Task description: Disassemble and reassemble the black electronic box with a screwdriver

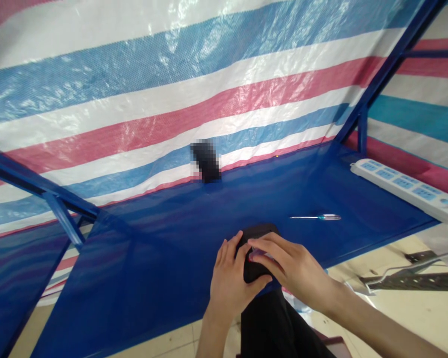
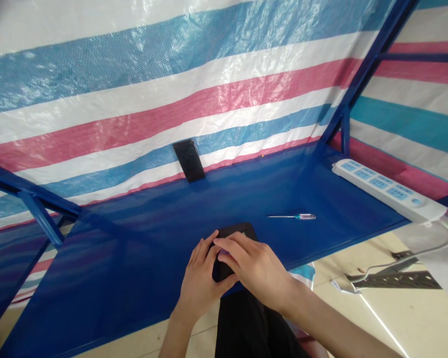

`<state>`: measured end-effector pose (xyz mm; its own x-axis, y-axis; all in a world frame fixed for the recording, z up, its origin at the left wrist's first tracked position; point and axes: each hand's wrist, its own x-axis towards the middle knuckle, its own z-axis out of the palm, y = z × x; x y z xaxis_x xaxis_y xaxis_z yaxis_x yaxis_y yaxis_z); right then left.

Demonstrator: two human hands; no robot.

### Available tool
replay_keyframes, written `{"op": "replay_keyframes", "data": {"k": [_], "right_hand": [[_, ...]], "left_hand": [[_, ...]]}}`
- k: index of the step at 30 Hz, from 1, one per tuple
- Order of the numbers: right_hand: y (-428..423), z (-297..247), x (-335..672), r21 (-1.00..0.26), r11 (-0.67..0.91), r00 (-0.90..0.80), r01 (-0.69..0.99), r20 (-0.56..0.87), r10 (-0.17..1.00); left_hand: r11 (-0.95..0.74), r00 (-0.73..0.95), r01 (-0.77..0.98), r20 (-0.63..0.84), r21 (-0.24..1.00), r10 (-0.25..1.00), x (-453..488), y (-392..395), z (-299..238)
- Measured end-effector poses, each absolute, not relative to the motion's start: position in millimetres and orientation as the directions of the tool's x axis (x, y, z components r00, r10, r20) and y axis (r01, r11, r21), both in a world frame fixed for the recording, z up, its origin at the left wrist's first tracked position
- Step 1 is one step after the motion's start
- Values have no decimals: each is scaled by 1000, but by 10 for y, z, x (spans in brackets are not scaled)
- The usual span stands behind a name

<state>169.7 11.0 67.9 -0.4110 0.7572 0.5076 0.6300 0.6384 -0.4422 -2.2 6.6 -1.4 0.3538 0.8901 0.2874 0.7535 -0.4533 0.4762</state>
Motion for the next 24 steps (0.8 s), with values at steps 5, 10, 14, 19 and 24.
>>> {"op": "replay_keyframes", "data": {"k": [5,10,14,19,24], "right_hand": [[90,764,1744,-423,612,-350,668,547,760],[94,811,1764,-386,619,-372,684,546,751],[90,843,1760,-346,647,-402,679,563,722],[76,844,1774,-308,635,-414,708,548,727],[77,826,1761,-287,631,-432,721,525,733]], "left_hand": [[-436,360,751,245,497,900,-27,72,8],[-425,356,745,233,514,905,-26,71,21],[-419,359,754,216,507,908,-37,76,10],[-425,353,753,237,502,905,-40,75,-1],[-442,354,752,266,488,896,-35,75,-20]]}}
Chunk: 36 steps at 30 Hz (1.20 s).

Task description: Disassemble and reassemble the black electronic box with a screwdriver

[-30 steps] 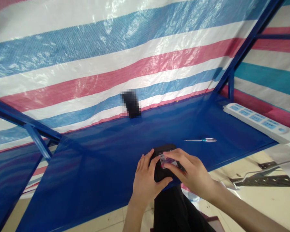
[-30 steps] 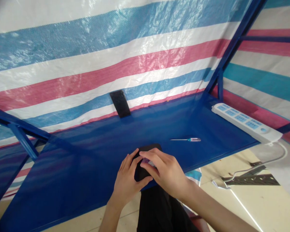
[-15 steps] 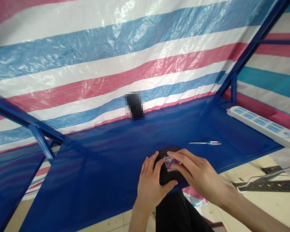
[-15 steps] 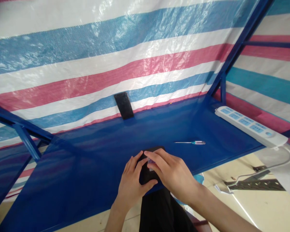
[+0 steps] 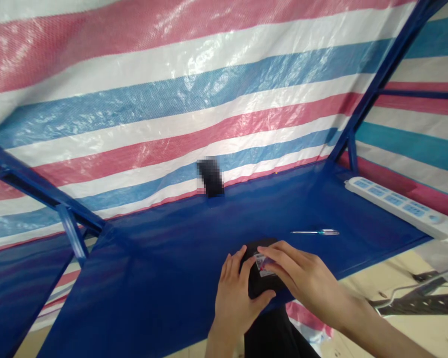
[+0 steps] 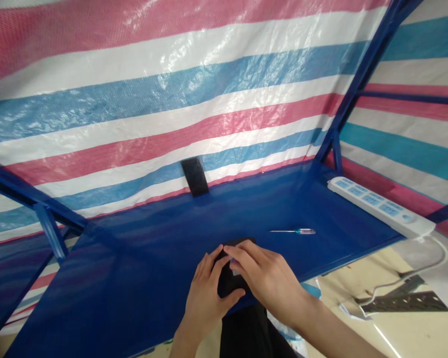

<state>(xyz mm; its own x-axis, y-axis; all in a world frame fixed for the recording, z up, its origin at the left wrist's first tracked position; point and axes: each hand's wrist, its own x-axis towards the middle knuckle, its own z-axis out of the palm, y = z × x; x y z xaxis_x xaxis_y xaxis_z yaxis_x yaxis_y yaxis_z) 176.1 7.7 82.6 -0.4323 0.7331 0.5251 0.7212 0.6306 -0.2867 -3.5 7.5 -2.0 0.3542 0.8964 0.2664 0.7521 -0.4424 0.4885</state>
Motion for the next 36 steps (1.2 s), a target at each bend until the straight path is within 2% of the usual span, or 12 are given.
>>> {"op": "replay_keyframes", "data": {"k": [6,14,21,29,36], "right_hand": [[77,862,1750,-243,638,-465,730,507,725],[114,834,1711,-263,657,-482,706,502,718],[143,778,1620,-359,696,-478,622,529,701],[83,835,1599,-399,636,-476,660,433,765],[118,758,1597,-489,648,-397,584,525,753]], "left_hand": [[-451,353,758,285,471,891,-31,83,-42],[-484,350,769,358,419,866,-45,84,-146],[-528,377,779,421,338,825,-34,124,-261],[-531,356,787,472,314,807,-31,131,-349],[-532,323,770,503,353,802,-26,134,-351]]}}
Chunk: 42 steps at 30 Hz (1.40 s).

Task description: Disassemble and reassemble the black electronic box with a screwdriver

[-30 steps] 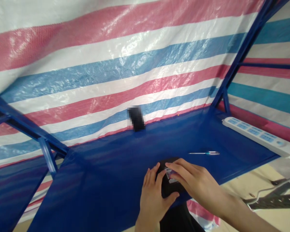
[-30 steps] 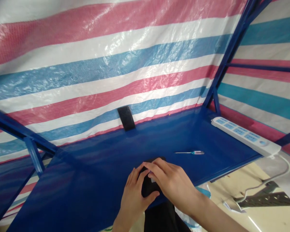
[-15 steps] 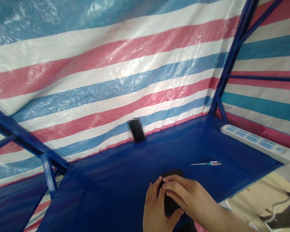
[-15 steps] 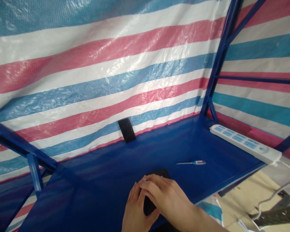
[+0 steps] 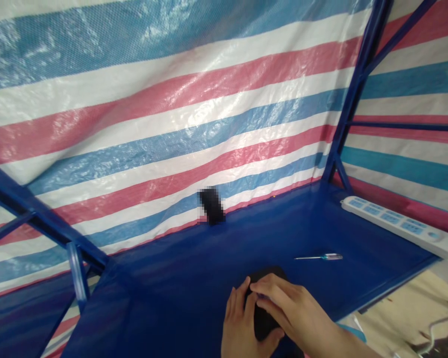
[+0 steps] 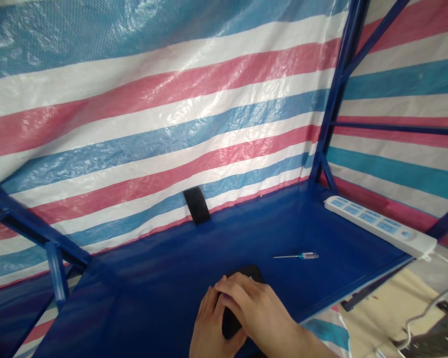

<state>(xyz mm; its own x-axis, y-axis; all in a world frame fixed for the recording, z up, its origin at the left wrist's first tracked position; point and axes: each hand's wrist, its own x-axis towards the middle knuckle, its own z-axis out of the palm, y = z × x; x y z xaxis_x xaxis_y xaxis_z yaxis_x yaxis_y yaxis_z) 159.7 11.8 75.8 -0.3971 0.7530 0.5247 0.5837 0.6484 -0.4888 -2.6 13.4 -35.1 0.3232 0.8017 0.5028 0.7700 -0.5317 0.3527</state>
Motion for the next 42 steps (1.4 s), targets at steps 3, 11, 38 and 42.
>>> {"op": "replay_keyframes", "data": {"k": [3,11,38,42], "right_hand": [[125,722,1601,-518,636,-374,572,526,764],[80,704,1578,-516,646,-386,563,527,757],[625,153,2499,-984,152,513,-95,82,854],[560,75,2545,-980,128,500,-150,37,865]], "left_hand": [[-533,315,780,531,328,787,-19,130,-369],[-553,361,805,560,217,745,-29,179,-451],[-496,343,794,413,353,844,-83,167,-337],[-509,349,798,441,323,827,-89,183,-359]]}}
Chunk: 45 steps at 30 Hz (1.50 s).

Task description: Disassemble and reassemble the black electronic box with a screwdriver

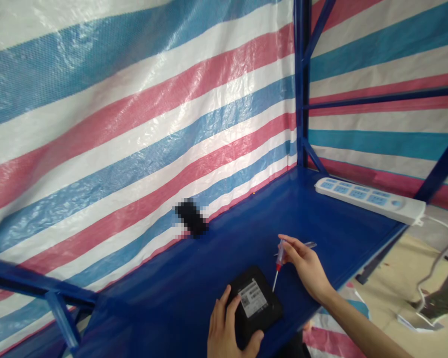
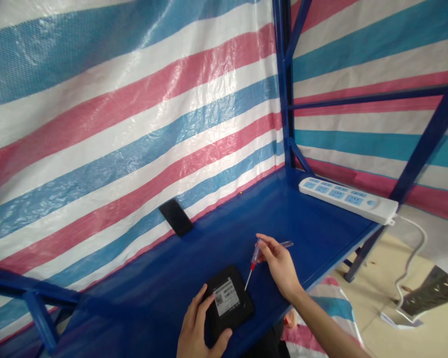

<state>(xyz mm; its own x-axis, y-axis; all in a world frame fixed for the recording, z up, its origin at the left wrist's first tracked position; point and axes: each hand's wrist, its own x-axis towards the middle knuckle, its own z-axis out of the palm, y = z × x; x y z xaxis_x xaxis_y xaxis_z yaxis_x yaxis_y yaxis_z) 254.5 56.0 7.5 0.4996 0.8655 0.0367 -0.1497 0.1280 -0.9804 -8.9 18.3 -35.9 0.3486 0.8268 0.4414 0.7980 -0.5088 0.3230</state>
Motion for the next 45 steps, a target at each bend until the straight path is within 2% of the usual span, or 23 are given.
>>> {"op": "replay_keyframes", "data": {"k": [9,16,22,28,37,45], "right_hand": [[591,2,2601,-978,142,398,-151,71,915],[574,-42,2600,-976,156,377,-151,89,922],[563,-69,2593,-974,172,391,-148,102,915],[559,-77,2580,-975,175,411,-138,105,906],[542,-56,2580,-990,132,433,-55,95,896],[539,-72,2560,-994,103,387,24,104,916]], "left_hand": [[-468,309,829,446,307,840,-62,175,-290],[-332,231,893,324,304,917,2,109,-188],[-331,274,887,211,322,938,13,124,-104],[-254,222,901,129,353,966,33,113,-46],[-334,306,893,138,303,942,59,106,0],[-295,297,904,42,308,954,77,105,81]]}}
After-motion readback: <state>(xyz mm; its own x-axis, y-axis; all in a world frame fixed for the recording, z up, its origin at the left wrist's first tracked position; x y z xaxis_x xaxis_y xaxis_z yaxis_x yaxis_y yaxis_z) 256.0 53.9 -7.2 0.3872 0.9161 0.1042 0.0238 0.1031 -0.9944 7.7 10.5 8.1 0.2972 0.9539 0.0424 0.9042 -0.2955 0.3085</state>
